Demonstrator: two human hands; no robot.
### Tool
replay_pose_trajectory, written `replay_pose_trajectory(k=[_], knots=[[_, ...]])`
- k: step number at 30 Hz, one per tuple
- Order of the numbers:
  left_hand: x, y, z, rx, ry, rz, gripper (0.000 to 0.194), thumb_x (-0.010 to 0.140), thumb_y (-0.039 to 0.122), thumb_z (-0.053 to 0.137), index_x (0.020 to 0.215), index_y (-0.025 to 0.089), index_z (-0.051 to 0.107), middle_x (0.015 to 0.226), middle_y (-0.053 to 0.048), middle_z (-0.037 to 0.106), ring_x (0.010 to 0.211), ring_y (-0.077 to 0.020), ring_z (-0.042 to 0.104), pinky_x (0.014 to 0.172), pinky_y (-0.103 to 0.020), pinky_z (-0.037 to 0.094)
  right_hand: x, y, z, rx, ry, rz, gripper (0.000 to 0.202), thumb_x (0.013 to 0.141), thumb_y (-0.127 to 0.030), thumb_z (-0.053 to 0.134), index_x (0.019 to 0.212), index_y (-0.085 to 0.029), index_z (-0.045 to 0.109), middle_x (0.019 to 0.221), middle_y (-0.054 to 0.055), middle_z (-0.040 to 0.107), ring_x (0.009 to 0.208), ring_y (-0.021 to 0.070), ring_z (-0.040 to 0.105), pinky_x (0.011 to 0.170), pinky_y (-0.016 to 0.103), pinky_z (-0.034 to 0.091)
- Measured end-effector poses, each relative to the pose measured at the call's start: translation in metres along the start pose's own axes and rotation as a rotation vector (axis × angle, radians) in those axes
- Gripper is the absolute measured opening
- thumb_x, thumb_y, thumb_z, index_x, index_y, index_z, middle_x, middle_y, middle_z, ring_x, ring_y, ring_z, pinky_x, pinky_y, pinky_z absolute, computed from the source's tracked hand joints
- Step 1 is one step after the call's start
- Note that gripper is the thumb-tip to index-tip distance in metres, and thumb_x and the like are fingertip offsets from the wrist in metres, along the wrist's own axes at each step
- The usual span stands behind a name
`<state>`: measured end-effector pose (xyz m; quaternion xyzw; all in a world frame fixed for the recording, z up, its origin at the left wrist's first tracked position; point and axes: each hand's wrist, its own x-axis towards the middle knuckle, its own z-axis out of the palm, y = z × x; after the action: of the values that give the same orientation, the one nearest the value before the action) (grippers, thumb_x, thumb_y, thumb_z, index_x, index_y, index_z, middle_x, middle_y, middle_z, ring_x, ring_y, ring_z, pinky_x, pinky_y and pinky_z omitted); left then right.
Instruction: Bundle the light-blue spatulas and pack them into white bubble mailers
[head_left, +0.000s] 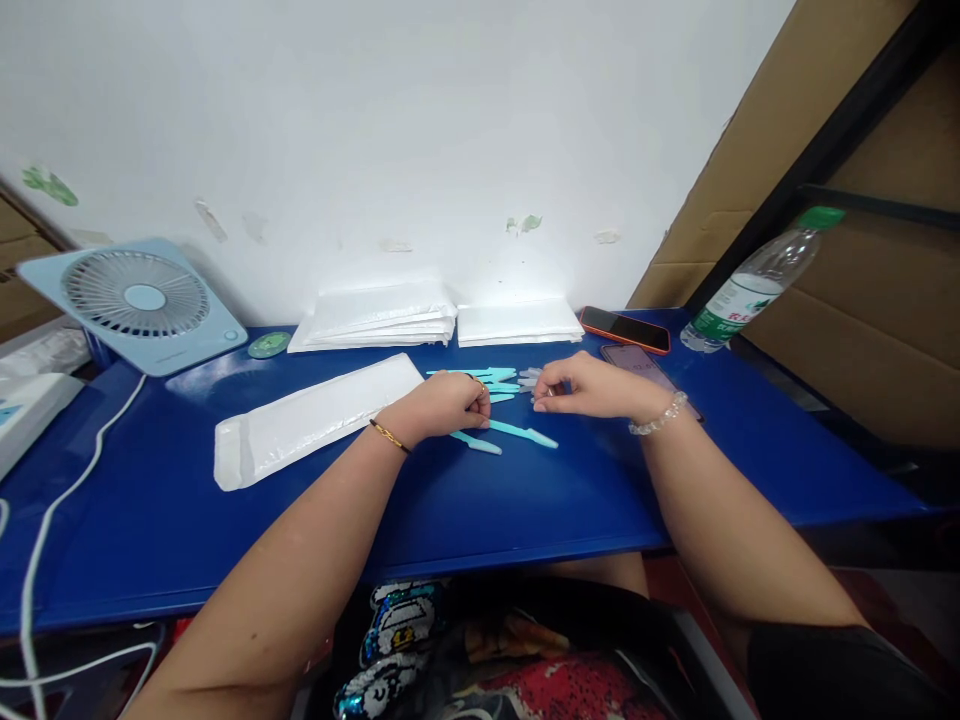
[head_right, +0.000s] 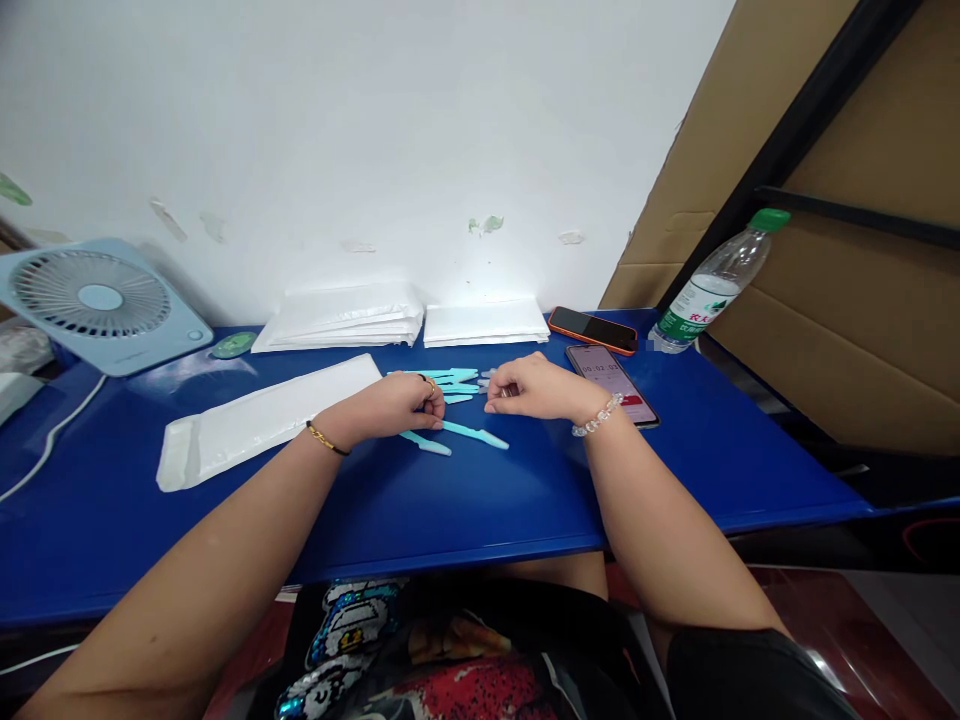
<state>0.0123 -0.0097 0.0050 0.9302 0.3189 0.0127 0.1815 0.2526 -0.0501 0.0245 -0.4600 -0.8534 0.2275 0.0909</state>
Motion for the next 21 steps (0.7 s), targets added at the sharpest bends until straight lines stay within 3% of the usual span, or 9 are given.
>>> replay_pose_trajectory(k=[2, 4, 12, 15, 17, 21], knots=[[0.001, -0.003, 0.0, 0.0, 0.052, -0.061, 0.016, 0.077, 0.033, 0.057, 0.076, 0.02, 0.067, 0.075, -0.001, 0.068, 0.068, -0.0145, 0.057, 0.059, -0.024, 0.034, 0.0, 0.0, 0.0, 0.064, -0.079, 0.022, 0.032, 0.078, -0.047, 0.06, 0.086, -0.018, 0.069, 0.078, 0.004, 0.068, 0.067, 0.016, 0.059, 0.062, 0.027, 0.04], [0.001, -0.006, -0.001, -0.007, 0.11, -0.092, 0.018, 0.078, 0.034, 0.056, 0.078, 0.02, 0.066, 0.077, -0.002, 0.068, 0.069, -0.0149, 0.057, 0.058, -0.024, 0.034, 0.002, -0.001, 0.001, 0.071, -0.069, 0.04, 0.031, 0.077, -0.045, 0.061, 0.085, -0.016, 0.07, 0.076, 0.004, 0.068, 0.066, 0.0156, 0.059, 0.06, 0.026, 0.04], [-0.001, -0.023, -0.007, 0.036, 0.238, -0.194, 0.019, 0.076, 0.036, 0.056, 0.082, 0.021, 0.067, 0.079, -0.001, 0.066, 0.068, -0.0153, 0.056, 0.059, -0.026, 0.034, 0.007, 0.021, 0.004, 0.026, 0.22, 0.125, 0.019, 0.079, -0.032, 0.06, 0.079, -0.017, 0.07, 0.074, 0.004, 0.07, 0.064, 0.0154, 0.06, 0.058, 0.025, 0.043], [-0.007, -0.027, -0.013, -0.003, 0.256, -0.182, 0.034, 0.069, 0.045, 0.064, 0.094, 0.022, 0.066, 0.089, -0.001, 0.066, 0.076, -0.0165, 0.057, 0.061, -0.025, 0.036, 0.008, 0.028, 0.004, -0.015, 0.339, 0.127, 0.019, 0.078, -0.034, 0.062, 0.082, -0.017, 0.07, 0.077, 0.005, 0.07, 0.066, 0.0157, 0.06, 0.061, 0.027, 0.044], [-0.013, -0.025, -0.017, -0.021, 0.163, -0.125, 0.038, 0.062, 0.046, 0.07, 0.092, 0.022, 0.067, 0.091, -0.001, 0.065, 0.078, -0.0169, 0.058, 0.061, -0.024, 0.037, 0.008, 0.026, 0.004, -0.023, 0.367, 0.084, 0.019, 0.079, -0.034, 0.062, 0.083, -0.018, 0.071, 0.081, 0.005, 0.07, 0.07, 0.0164, 0.06, 0.063, 0.027, 0.044], [-0.022, -0.018, -0.02, -0.079, -0.144, -0.101, 0.023, 0.06, 0.036, 0.072, 0.078, 0.022, 0.069, 0.074, 0.001, 0.065, 0.065, -0.0142, 0.056, 0.056, -0.024, 0.036, 0.006, 0.009, 0.007, 0.055, 0.279, -0.034, 0.02, 0.082, -0.034, 0.059, 0.084, -0.019, 0.071, 0.084, 0.005, 0.07, 0.074, 0.0167, 0.061, 0.067, 0.028, 0.045]])
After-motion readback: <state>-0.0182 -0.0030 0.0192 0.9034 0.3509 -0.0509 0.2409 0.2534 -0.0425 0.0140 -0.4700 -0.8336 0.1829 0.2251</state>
